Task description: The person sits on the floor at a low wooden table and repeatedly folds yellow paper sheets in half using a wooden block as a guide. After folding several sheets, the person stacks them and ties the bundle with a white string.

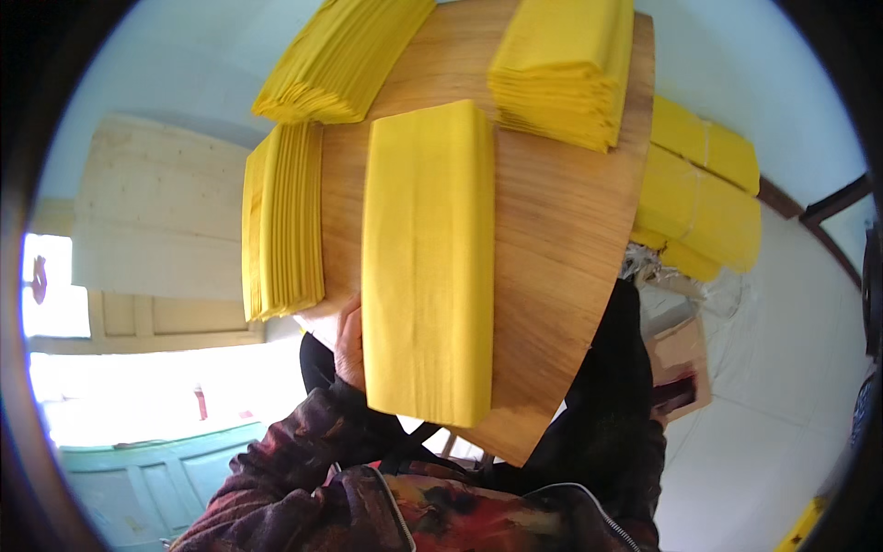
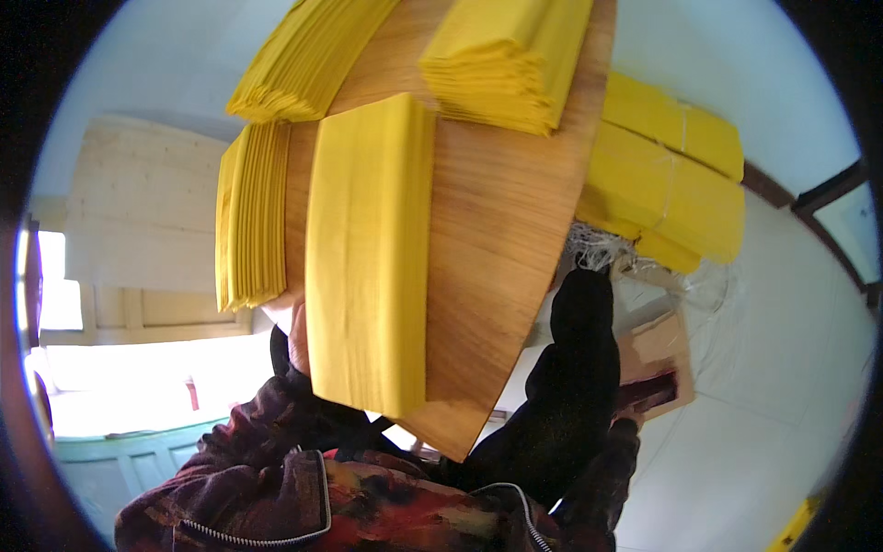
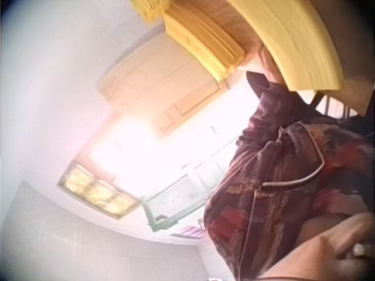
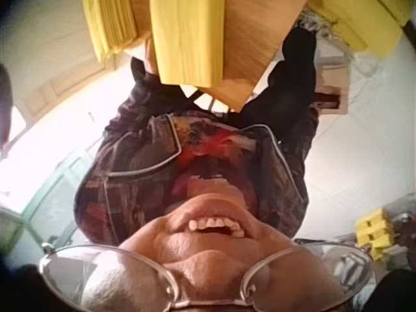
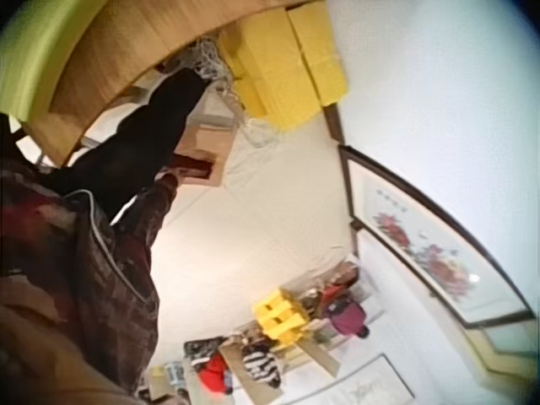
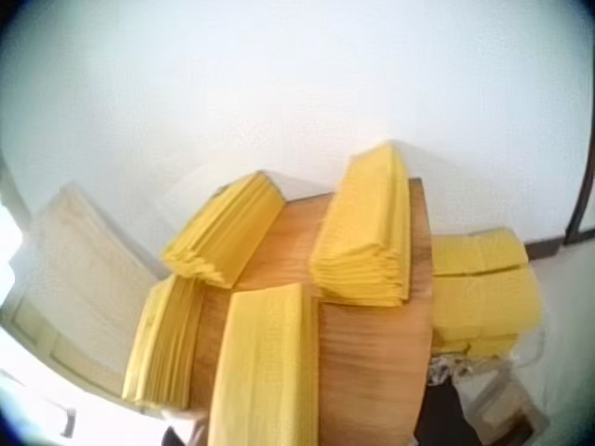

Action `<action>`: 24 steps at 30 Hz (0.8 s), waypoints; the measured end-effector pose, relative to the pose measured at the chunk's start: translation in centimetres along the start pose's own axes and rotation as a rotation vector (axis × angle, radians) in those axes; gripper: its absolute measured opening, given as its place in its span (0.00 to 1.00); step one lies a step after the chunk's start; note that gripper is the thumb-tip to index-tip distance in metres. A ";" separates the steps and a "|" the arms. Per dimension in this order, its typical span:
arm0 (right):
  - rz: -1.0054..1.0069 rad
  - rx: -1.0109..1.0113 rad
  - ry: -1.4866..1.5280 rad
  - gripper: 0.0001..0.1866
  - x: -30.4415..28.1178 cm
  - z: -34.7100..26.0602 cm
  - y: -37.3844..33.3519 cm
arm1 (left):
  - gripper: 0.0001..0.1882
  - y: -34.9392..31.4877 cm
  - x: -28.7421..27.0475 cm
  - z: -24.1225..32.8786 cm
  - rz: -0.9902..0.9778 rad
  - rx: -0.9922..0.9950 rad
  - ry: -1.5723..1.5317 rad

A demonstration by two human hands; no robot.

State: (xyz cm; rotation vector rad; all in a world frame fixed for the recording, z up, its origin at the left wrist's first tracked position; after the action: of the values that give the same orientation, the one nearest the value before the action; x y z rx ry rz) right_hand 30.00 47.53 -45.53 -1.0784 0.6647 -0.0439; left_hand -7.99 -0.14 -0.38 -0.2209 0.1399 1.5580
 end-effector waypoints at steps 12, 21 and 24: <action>0.344 0.003 0.741 0.14 1.1 4.9 -1.5 | 0.18 -0.5 0.1 -0.5 -0.165 0.521 0.518; 0.166 -0.519 2.866 0.15 -13.7 0.9 -19.5 | 0.17 0.4 -0.9 -1.9 -0.160 0.445 0.386; 0.192 -0.959 2.663 0.14 -20.0 2.1 -26.9 | 0.15 0.8 -1.2 -1.6 -0.116 0.487 0.514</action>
State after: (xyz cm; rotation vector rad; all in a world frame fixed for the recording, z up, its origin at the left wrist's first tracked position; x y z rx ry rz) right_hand 22.50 42.90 -13.18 -1.2382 3.3845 -1.2676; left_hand -8.72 -1.70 -1.75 -0.2336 0.8824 1.2793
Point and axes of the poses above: each hand's wrist, its own y-axis towards the middle knuckle, its own x-axis out of the palm, z = x × y, the point moved 8 cm from there along y, towards the middle knuckle, and after that the axes turned 1 degree about -z, right-handed, at the moved point
